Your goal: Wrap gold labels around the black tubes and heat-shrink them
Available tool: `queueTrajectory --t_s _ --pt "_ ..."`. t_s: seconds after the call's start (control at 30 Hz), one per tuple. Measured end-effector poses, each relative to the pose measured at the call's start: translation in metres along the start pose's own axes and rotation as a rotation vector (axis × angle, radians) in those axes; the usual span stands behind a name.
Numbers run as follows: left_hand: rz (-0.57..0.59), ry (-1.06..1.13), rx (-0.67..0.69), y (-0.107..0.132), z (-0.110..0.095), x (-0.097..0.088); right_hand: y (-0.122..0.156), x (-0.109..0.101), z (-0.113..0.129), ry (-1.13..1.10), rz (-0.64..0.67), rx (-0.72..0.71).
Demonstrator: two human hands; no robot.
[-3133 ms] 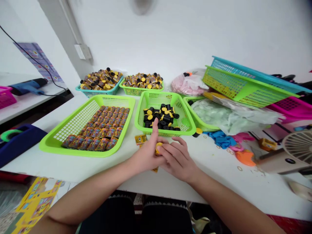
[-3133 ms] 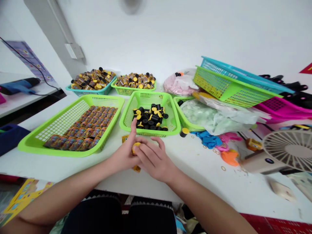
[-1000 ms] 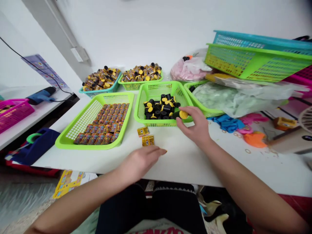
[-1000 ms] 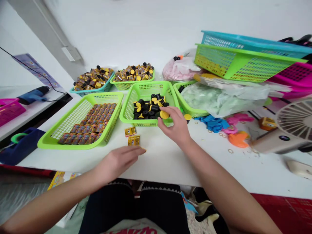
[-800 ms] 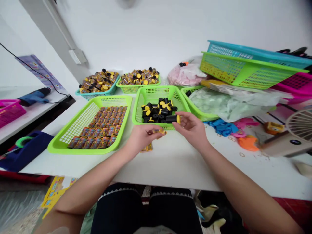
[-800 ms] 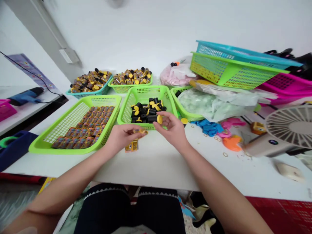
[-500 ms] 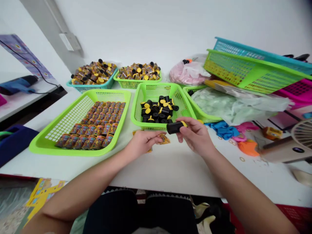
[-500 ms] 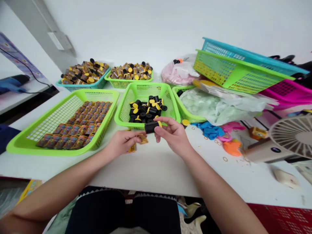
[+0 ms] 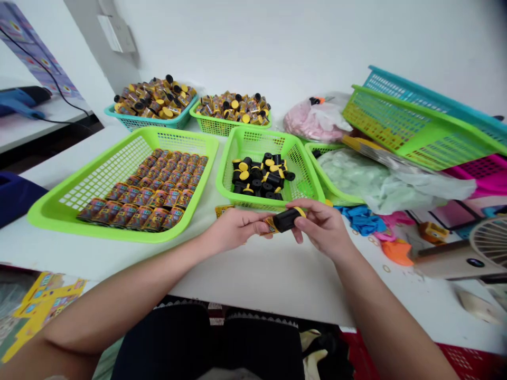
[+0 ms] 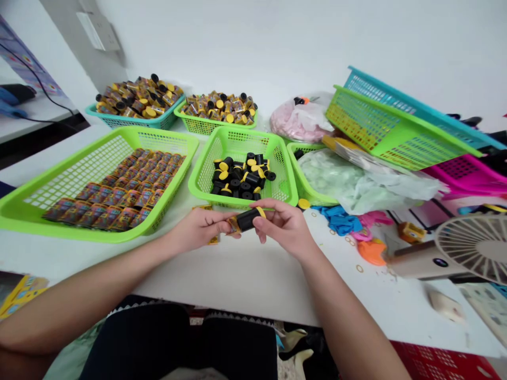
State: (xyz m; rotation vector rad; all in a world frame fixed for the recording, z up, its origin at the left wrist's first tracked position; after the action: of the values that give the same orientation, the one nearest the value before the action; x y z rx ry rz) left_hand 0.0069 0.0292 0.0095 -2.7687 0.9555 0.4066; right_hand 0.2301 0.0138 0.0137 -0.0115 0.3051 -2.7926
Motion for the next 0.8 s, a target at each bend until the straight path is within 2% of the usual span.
queueTrajectory --t_s 0.2,0.3,0.5,0.67,0.8 --pt "0.020 0.060 -0.031 -0.001 0.008 0.000 0.000 -0.001 -0.001 0.024 0.007 -0.009" --pt "0.019 0.015 -0.041 -0.001 0.009 0.000 -0.002 0.000 0.004 0.055 0.020 -0.004" --pt "-0.079 -0.080 0.013 -0.001 0.008 0.000 -0.006 0.005 0.007 0.141 -0.027 0.033" --pt "-0.070 0.128 -0.068 0.000 0.014 0.003 -0.005 0.010 0.003 0.096 0.011 0.075" --pt "-0.130 0.165 -0.056 0.000 0.014 0.006 -0.004 0.014 -0.002 0.077 0.027 -0.009"
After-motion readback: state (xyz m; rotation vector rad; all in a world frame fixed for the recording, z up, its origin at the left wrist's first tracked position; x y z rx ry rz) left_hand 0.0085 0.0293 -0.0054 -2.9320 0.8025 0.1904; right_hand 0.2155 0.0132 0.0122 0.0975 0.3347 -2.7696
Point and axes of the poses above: each hand's wrist, its own y-axis away from the middle knuckle, its own x-axis out of the palm, z = x × y, the point moved 1 cm from there along -y, towards the middle knuckle
